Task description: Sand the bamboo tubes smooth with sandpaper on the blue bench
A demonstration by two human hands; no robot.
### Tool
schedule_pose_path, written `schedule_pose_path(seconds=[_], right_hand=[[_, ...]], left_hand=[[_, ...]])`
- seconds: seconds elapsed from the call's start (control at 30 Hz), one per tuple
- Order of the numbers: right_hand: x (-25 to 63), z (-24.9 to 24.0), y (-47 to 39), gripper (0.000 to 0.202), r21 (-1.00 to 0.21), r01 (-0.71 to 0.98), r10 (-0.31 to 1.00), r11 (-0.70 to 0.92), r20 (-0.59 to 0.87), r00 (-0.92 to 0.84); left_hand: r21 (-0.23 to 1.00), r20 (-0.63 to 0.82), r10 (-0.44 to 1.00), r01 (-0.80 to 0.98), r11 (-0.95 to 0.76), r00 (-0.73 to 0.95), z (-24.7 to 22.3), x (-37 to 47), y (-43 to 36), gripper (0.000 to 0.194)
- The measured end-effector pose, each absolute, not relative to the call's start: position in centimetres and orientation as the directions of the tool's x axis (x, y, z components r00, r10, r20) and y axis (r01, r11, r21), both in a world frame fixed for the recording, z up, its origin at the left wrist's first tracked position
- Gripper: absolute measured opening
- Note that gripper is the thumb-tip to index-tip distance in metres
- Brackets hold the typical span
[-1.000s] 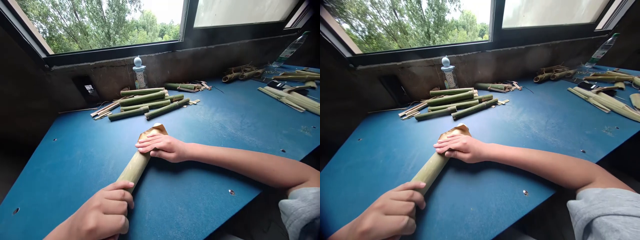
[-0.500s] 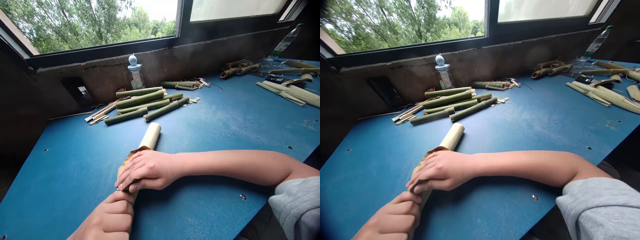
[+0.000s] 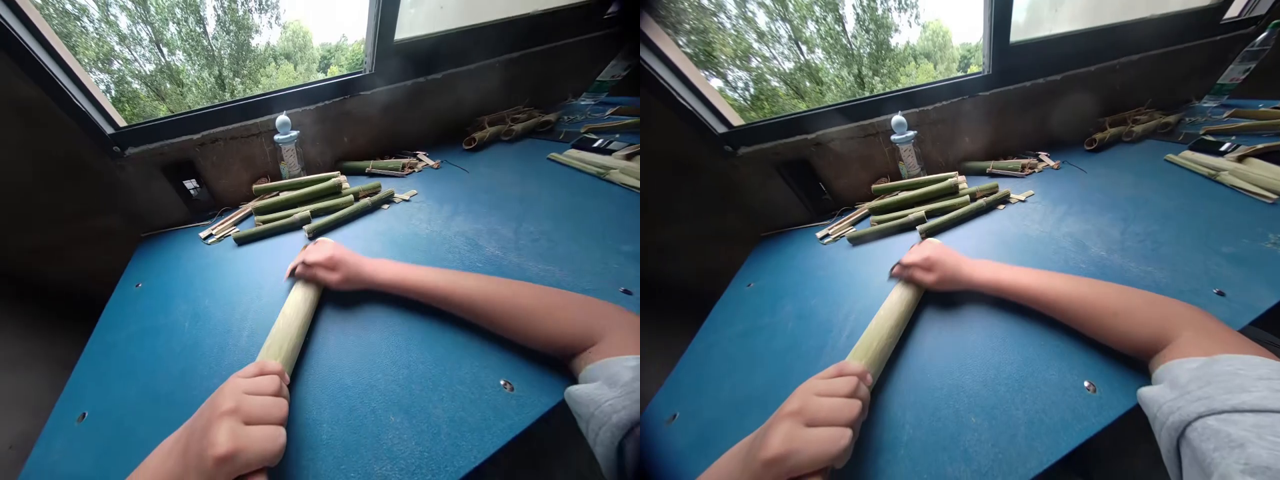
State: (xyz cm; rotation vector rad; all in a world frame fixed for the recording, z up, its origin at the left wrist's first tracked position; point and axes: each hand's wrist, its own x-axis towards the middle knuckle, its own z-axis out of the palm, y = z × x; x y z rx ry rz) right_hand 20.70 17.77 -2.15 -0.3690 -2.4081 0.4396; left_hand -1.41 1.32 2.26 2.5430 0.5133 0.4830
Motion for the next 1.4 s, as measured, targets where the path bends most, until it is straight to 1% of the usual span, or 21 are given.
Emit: schedule_pose_path(seconds=[0.07,0.1,0.17,0.27,0.33,0.37,0.43,0.5,0.57,0.63,0.7,0.77,0.87,0.93,1.03,1.07,1.1,1.17,1.3,1.37,1.4], right_hand=[[21.8,-2.5,20.2,0.052,-0.43,0.379,0.568,0.819,0.521,-0.637],[21.8,-2.6,20.5,0.054,-0.396,0.427,0.582,0.813,0.543,-0.605],[20.7,-2.7,18.9,0.054,-0.322,0.382,0.5,0.866,0.566,-0.655],[18.0,-2.5,14.7,0.049,-0.256,0.139,0.262,0.957,0.551,-0.792],[17.7,-2.5,14.3,0.051,-0.246,0.084,0.206,0.966,0.527,-0.824],[18.2,-2.5,15.2,0.052,-0.249,0.117,0.235,0.961,0.522,-0.82],[20.3,-2.6,18.6,0.057,-0.291,0.276,0.394,0.916,0.521,-0.757],[22.4,-2.8,22.0,0.06,-0.405,0.397,0.564,0.824,0.512,-0.648],[23.1,-2.9,23.0,0.062,-0.457,0.455,0.645,0.764,0.524,-0.557],[21.9,-2.6,20.5,0.059,-0.404,0.429,0.589,0.808,0.558,-0.585],[19.5,-2.0,15.6,0.053,-0.316,0.289,0.423,0.904,0.552,-0.719],[17.4,-1.4,10.9,0.044,-0.344,0.091,0.269,0.934,0.515,-0.814],[17.0,-0.9,9.4,0.032,-0.437,-0.075,0.18,0.896,0.514,-0.839],[18.5,-1.0,12.7,0.032,-0.474,-0.052,0.234,0.879,0.523,-0.819],[20.8,-1.7,18.7,0.038,-0.524,0.27,0.55,0.808,0.506,-0.664],[21.0,-1.9,19.5,0.04,-0.537,0.36,0.635,0.763,0.517,-0.574],[20.9,-2.0,19.5,0.04,-0.527,0.408,0.664,0.745,0.534,-0.523],[19.5,-2.0,16.9,0.036,-0.459,0.401,0.609,0.793,0.571,-0.551],[16.7,-1.7,10.3,0.037,-0.311,0.122,0.278,0.943,0.532,-0.8],[17.1,-1.7,11.1,0.038,-0.254,0.03,0.163,0.967,0.521,-0.838],[17.8,-1.8,12.6,0.038,-0.239,0.037,0.159,0.97,0.515,-0.842]], left_hand=[[0.556,0.283,0.453,0.241,-0.796,0.846,1.7,-1.3,1.4,0.026],[0.562,0.318,0.439,0.205,-0.801,0.84,1.4,-1.3,1.5,0.026],[0.556,0.384,0.392,0.13,-0.821,0.836,0.9,-1.1,1.7,0.025],[0.495,0.399,0.327,0.099,-0.863,0.857,0.5,-0.8,2.0,0.025],[0.453,0.388,0.307,0.11,-0.885,0.869,0.5,-0.4,2.0,0.027],[0.438,0.396,0.297,0.106,-0.893,0.869,0.5,-0.2,2.0,0.028],[0.414,0.401,0.27,0.09,-0.906,0.875,0.6,0.3,2.0,0.028],[0.387,0.381,0.248,0.09,-0.918,0.891,0.6,0.7,1.9,0.026],[0.366,0.363,0.237,0.096,-0.926,0.901,0.5,0.7,1.8,0.025],[0.363,0.364,0.239,0.099,-0.927,0.9,0.4,0.6,1.7,0.026],[0.364,0.365,0.228,0.087,-0.927,0.902,0.3,0.4,1.6,0.026],[0.324,0.357,0.226,0.107,-0.94,0.906,0.3,0.2,1.3,0.026],[0.251,0.316,0.273,0.197,-0.948,0.909,0.7,0.2,0.8,0.026],[0.264,0.29,0.31,0.235,-0.935,0.906,1.1,0.3,0.7,0.026],[0.314,0.292,0.327,0.233,-0.92,0.899,1.5,0.2,0.9,0.023],[0.329,0.294,0.33,0.229,-0.916,0.897,1.5,0.2,1.0,0.02],[0.343,0.292,0.332,0.226,-0.912,0.897,1.5,0.2,1.1,0.017],[0.362,0.283,0.335,0.223,-0.905,0.899,1.4,0.2,1.3,0.012],[0.235,0.286,0.299,0.236,-0.943,0.91,1.1,0.2,1.1,0.019],[0.187,0.302,0.274,0.225,-0.956,0.913,1.0,0.1,1.1,0.02],[0.194,0.31,0.272,0.219,-0.956,0.911,0.9,0.0,1.1,0.02]])
